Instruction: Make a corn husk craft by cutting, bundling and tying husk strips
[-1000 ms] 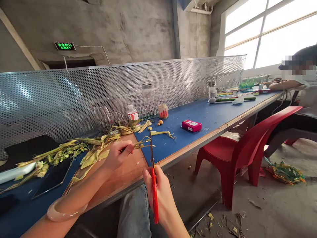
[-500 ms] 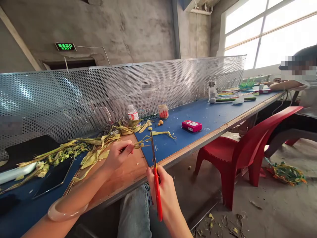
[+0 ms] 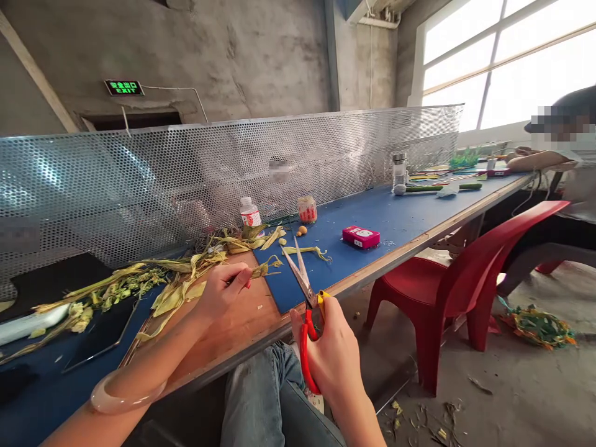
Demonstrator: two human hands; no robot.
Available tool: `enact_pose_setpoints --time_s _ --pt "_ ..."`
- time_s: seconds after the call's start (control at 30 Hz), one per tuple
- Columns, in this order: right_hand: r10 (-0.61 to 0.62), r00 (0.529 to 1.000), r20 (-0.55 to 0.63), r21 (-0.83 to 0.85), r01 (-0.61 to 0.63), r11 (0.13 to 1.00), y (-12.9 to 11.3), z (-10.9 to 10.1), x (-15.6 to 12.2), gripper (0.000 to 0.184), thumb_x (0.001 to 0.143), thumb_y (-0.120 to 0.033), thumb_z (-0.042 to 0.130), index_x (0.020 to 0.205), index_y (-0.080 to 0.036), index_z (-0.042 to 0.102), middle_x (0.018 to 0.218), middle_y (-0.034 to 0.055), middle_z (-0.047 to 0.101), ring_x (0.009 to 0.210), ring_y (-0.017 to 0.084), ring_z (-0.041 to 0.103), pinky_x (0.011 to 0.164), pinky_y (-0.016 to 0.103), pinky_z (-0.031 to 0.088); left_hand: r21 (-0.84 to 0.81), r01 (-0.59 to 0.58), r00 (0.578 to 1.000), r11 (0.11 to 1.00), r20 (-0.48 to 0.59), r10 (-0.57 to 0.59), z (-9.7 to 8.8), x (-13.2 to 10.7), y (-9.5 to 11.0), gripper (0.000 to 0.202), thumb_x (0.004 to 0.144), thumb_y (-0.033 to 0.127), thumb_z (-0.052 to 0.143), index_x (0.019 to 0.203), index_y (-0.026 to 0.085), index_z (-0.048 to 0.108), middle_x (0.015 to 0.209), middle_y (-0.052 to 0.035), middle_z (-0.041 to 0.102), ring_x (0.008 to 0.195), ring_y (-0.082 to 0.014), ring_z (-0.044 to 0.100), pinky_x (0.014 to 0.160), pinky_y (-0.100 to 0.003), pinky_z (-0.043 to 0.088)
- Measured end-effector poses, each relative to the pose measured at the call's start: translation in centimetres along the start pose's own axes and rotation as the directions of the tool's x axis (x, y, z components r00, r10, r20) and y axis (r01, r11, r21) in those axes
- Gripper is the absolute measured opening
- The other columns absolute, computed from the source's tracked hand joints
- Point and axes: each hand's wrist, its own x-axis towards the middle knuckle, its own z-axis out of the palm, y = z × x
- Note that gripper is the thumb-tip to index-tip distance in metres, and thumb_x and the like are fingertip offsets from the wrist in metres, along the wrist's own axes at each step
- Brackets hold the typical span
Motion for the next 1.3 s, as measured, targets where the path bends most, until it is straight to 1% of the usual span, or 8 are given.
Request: enact_pose_setpoints --time_s 0.07,0.23,0.37,0.5,0.6,0.9,1.17,1.3 --pt "-0.029 0.999 -0.044 -0.103 0.024 0.994 0.3 -0.2 0.0 0.031 0.077 -0.051 0.054 0.078 -0.023 0.041 0.071 -0.0003 0.054 0.059 0.016 0.046 0.051 0.024 0.037 -0.007 0.016 1.0 1.0 -0.013 -0.016 0.0 0.0 0.0 0.049 0.089 0.046 0.039 0.052 0.016 0.047 0.046 0.0041 0.036 0.044 -0.0083 0.034 0.046 -0.024 0.025" --pt "-0.071 0.988 -0.137 -0.151 0.05 0.987 1.5 -0.3 0.7 0.031 0.081 -0.053 0.049 0.077 -0.022 0.044 0.068 -0.0003 0.052 0.056 0.014 0.045 0.049 0.023 0.035 -0.056 0.084 0.993 0.995 -0.075 -0.089 0.0 0.0 -0.4 0.048 0.089 0.046 0.04 0.052 0.016 0.046 0.045 0.0047 0.033 0.044 -0.0084 0.033 0.046 -0.024 0.025" --pt "-0.129 0.975 -0.18 -0.296 0.072 0.953 2.5 -1.0 1.5 0.034 0.079 -0.056 0.05 0.077 -0.022 0.048 0.076 0.0023 0.056 0.059 0.015 0.049 0.049 0.023 0.034 -0.051 0.101 0.992 0.994 -0.069 -0.104 -0.2 -0.1 -0.7 0.046 0.089 0.045 0.042 0.053 0.016 0.046 0.046 0.0044 0.034 0.044 -0.0086 0.033 0.046 -0.025 0.025" --pt "-0.212 0.963 -0.169 -0.371 0.137 0.919 3.1 -2.1 2.1 0.033 0.079 -0.055 0.05 0.078 -0.022 0.052 0.082 0.0032 0.058 0.061 0.015 0.052 0.049 0.024 0.036 -0.025 0.089 0.995 0.996 -0.045 -0.09 -0.2 0.0 -0.7 0.046 0.088 0.045 0.043 0.052 0.016 0.047 0.045 0.0042 0.034 0.045 -0.0087 0.033 0.046 -0.024 0.024" --pt "-0.268 0.949 -0.166 -0.444 0.171 0.88 3.6 -2.6 2.2 0.032 0.078 -0.052 0.052 0.088 -0.022 0.057 0.088 0.0048 0.06 0.062 0.016 0.054 0.048 0.024 0.036 -0.018 0.092 0.995 0.996 -0.034 -0.093 -0.3 0.1 -0.7 0.047 0.088 0.046 0.043 0.052 0.016 0.048 0.044 0.0047 0.032 0.043 -0.0086 0.031 0.045 -0.024 0.023" --pt "-0.313 0.941 -0.127 -0.5 0.211 0.84 3.8 -3.0 2.2 0.03 0.077 -0.05 0.054 0.092 -0.024 0.058 0.104 0.0043 0.062 0.074 0.017 0.059 0.05 0.023 0.04 -0.014 0.069 0.997 0.998 0.044 -0.068 -0.3 0.2 -0.4 0.048 0.086 0.047 0.045 0.052 0.014 0.052 0.044 0.0047 0.034 0.042 -0.0075 0.03 0.044 -0.023 0.022" --pt "-0.388 0.919 -0.072 -0.568 0.282 0.773 4.9 -4.1 2.6 0.028 0.077 -0.048 0.054 0.093 -0.025 0.059 0.103 0.0042 0.062 0.075 0.017 0.061 0.048 0.023 0.039 -0.001 0.008 0.979 1.0 0.203 -0.007 0.0 0.2 -0.4 0.046 0.086 0.046 0.047 0.053 0.014 0.058 0.047 0.0027 0.043 0.044 -0.0079 0.035 0.045 -0.022 0.025" --pt "-0.394 0.919 -0.006 -0.581 0.318 0.749 5.0 -4.4 2.7 0.025 0.076 -0.046 0.055 0.091 -0.026 0.059 0.098 0.0026 0.063 0.078 0.018 0.062 0.049 0.023 0.041 0.024 -0.038 0.973 0.999 0.228 0.032 0.2 0.2 -0.7 0.044 0.087 0.042 0.048 0.055 0.014 0.06 0.049 0.0023 0.046 0.045 -0.0077 0.037 0.046 -0.022 0.026"
